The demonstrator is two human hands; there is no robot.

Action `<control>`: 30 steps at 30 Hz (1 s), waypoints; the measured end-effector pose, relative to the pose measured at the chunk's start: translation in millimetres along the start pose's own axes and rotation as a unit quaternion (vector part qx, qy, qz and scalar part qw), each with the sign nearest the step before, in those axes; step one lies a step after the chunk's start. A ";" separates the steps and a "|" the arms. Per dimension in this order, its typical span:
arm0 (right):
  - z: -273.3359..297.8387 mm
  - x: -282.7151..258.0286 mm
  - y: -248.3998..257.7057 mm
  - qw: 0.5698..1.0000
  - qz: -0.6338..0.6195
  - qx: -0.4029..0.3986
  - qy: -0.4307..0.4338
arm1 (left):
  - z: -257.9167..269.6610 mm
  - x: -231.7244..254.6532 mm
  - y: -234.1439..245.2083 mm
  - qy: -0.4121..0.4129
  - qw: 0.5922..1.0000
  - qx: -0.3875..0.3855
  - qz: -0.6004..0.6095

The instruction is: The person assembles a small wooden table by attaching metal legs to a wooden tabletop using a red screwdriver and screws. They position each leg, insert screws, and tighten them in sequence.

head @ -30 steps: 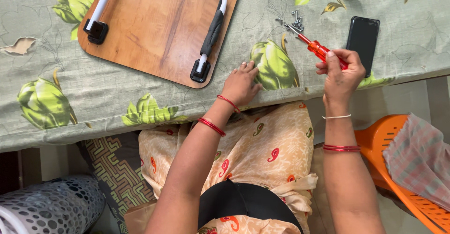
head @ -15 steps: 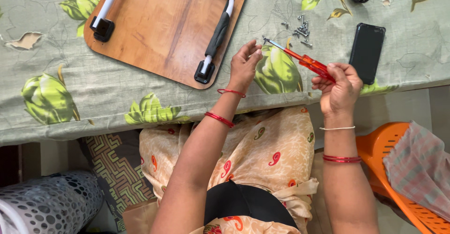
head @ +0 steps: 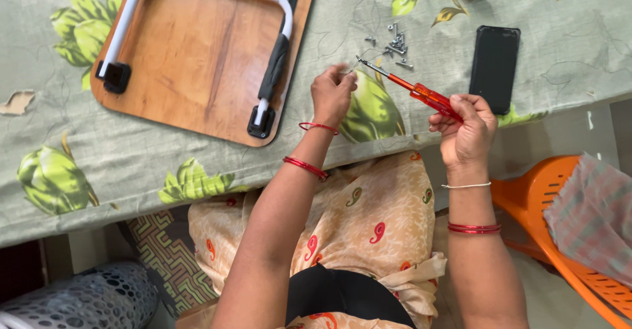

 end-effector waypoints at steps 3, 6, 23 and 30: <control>-3.1 -5.6 8.5 1.000 -0.005 0.013 -0.001 | -1.3 9.3 -1.9 0.015 0.997 0.015 0.068; -3.8 -7.7 14.1 1.000 -0.008 0.016 -0.003 | -3.8 8.3 -13.8 0.095 0.980 -0.030 0.170; 7.4 -3.5 -13.9 0.999 -0.001 -0.049 0.013 | 4.9 1.8 -5.9 0.141 0.949 -0.091 0.265; 13.9 -5.2 -29.5 0.998 -0.005 -0.052 0.031 | 12.1 18.5 8.2 0.120 0.949 -0.077 0.280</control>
Point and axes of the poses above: each hand's wrist, its own z-axis away from the middle knuckle, its own y-axis out of the back of the hand, x = y × z, the point moved 8 cm from there along -z, towards the middle knuckle, and after that the axes turned 2 degrees about x, right-handed, at the moved point
